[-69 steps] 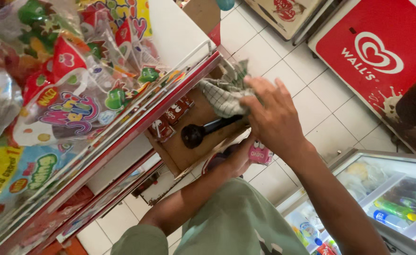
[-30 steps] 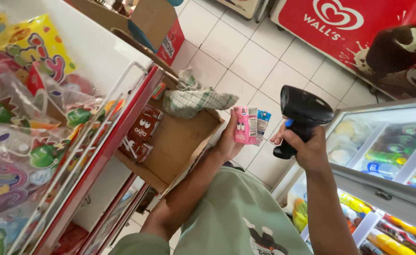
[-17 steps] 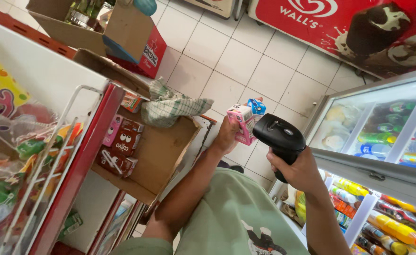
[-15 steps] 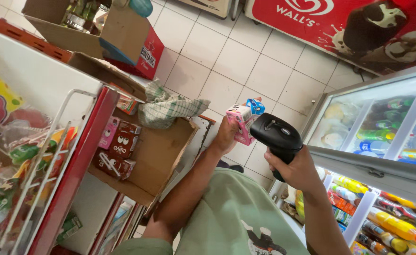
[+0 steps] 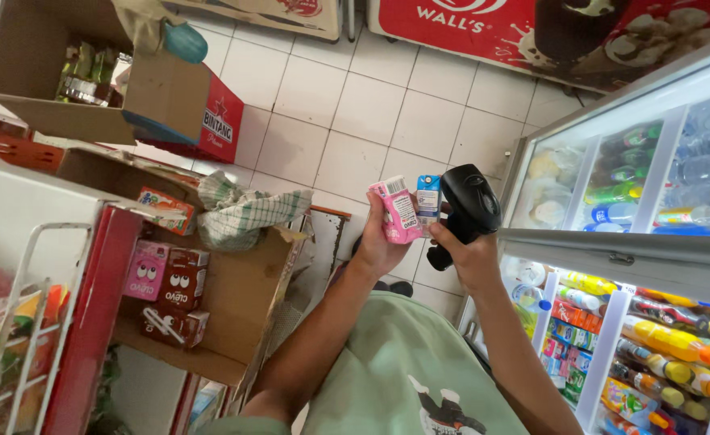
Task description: The person takes small drink cartons from a cardboard box, wipes them with a cloth, and places them into a glass-door refrigerator. The person uses a barcode scanner on some items before placing them on the shelf. The task involves handling multiple cartons and organizing them within the fridge.
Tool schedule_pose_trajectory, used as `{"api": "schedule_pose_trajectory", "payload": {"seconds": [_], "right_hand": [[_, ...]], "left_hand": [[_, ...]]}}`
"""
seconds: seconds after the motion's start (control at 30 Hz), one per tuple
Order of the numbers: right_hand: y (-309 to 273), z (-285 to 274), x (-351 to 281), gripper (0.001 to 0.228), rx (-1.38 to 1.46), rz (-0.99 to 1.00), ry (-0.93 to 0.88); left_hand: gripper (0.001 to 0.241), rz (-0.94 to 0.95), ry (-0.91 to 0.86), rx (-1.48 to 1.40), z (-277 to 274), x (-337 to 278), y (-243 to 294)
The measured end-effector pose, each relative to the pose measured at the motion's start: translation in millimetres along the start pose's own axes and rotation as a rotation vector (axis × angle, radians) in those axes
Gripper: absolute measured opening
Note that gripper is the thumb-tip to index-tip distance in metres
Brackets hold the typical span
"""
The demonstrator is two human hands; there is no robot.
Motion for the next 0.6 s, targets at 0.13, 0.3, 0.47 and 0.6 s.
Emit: {"api": "schedule_pose_trajectory", "payload": {"seconds": [0.13, 0.3, 0.47, 0.6], "right_hand": [[-11, -16, -2, 0.056, 0.107, -0.094, 0.024], [-35, -30, -6, 0.045, -0.171, -0.208, 0.222], [-60, -26, -25, 0.035, -0.403, -0.438, 0.283], [-40, -44, -15, 0.02, 0.108, -0.219, 0.151]], "left_hand": [[0.075, -0.126, 0.035, 0.175, -1, 6, -1], [0.082, -0.238, 0.031, 0.273, 9, 18, -4], [0.094, -0.199, 0.086, 0.42, 13, 28, -19], [0.09, -0.166, 0.044, 0.32, 14, 38, -21]]}}
Point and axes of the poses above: each hand's wrist, its own x-axis towards the middle knuckle, its own z-axis out of the palm, y = z × x, the point moved 10 cm from there along x, towards the middle knuckle, and after that the axes turned 11 degrees about x, right-handed, at the moved point
